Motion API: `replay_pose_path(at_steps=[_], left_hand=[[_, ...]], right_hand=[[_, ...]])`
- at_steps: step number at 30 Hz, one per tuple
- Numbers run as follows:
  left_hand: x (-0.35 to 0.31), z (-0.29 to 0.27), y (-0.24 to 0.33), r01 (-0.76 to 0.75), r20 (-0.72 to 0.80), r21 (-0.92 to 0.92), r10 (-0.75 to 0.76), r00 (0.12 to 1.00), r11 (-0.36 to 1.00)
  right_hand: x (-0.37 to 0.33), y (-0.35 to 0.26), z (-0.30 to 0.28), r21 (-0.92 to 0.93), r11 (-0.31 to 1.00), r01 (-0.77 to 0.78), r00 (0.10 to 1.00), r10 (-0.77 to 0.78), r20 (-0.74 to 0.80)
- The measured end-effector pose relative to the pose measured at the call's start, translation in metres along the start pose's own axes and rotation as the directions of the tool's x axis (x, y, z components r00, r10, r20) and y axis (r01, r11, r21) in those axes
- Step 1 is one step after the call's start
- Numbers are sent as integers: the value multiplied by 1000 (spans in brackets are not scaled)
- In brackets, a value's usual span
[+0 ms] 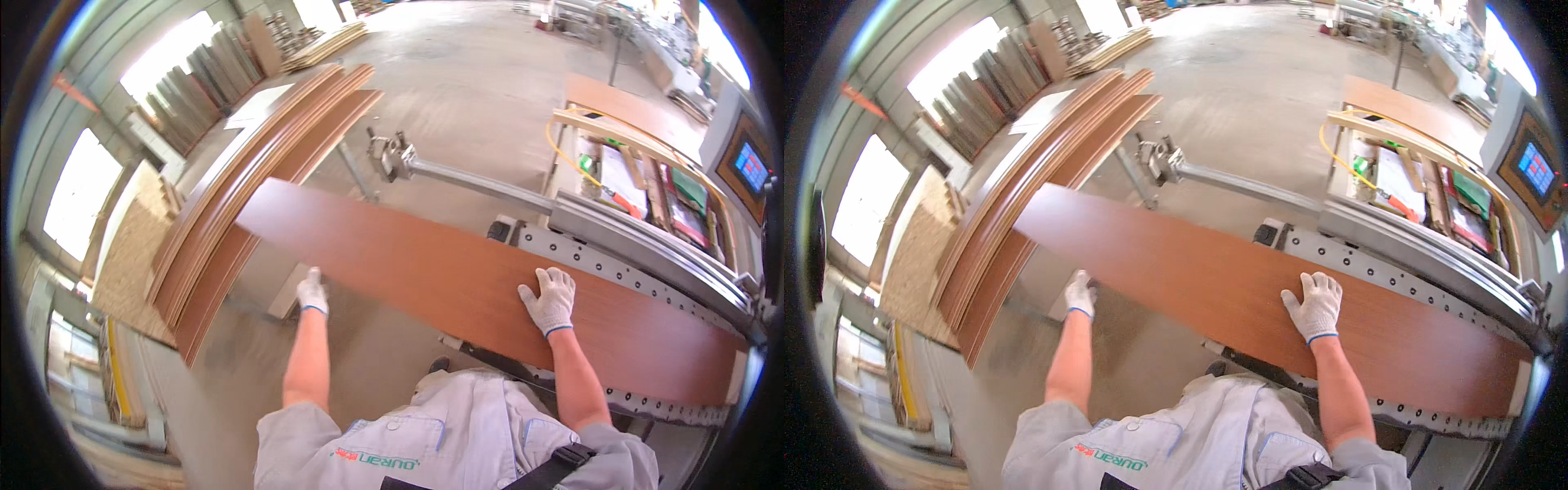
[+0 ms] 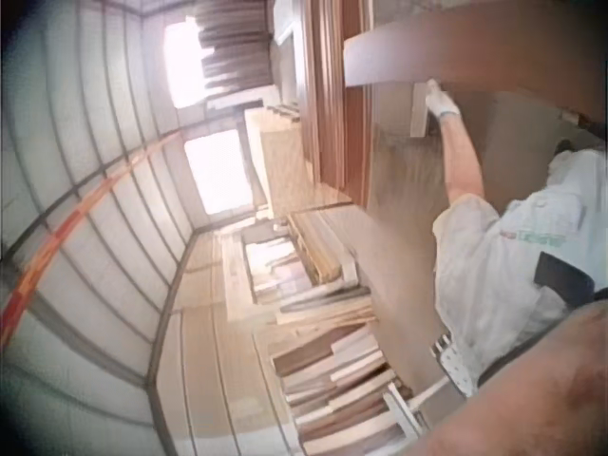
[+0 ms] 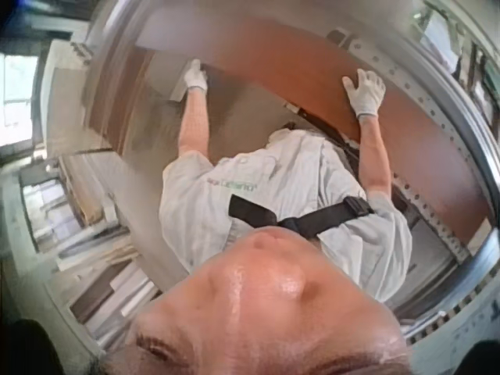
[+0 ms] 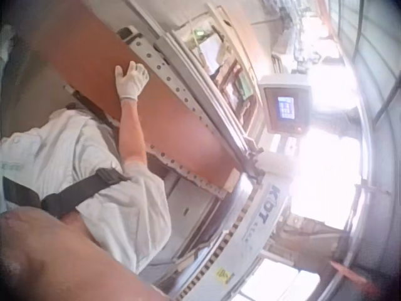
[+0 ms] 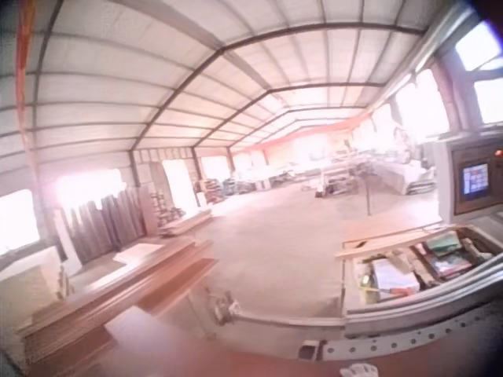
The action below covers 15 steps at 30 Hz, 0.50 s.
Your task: The person operates a large woodworking machine to cut wooden boards by placing them on the intake bed, aligning them against a guide, and activating the cutting mechanism using the machine's control panel, then collecting the cut pieces.
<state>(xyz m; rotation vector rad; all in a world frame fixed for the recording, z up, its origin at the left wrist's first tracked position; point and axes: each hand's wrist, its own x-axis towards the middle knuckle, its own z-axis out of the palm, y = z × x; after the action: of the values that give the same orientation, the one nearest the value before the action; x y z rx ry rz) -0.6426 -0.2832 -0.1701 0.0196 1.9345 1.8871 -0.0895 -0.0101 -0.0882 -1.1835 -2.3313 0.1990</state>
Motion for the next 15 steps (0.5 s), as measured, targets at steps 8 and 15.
replay_pose_path(at_steps=[8, 15], left_hand=[[141, 25, 19, 123, -3, -191, -126, 992, 974], [-25, 138, 20, 55, -271, 165, -8, 962, 985]], right_hand=[[12, -11, 3, -38, 982, -183, 981, 179, -78], [-30, 57, -52, -158, 967, -199, 976, 181, -123]])
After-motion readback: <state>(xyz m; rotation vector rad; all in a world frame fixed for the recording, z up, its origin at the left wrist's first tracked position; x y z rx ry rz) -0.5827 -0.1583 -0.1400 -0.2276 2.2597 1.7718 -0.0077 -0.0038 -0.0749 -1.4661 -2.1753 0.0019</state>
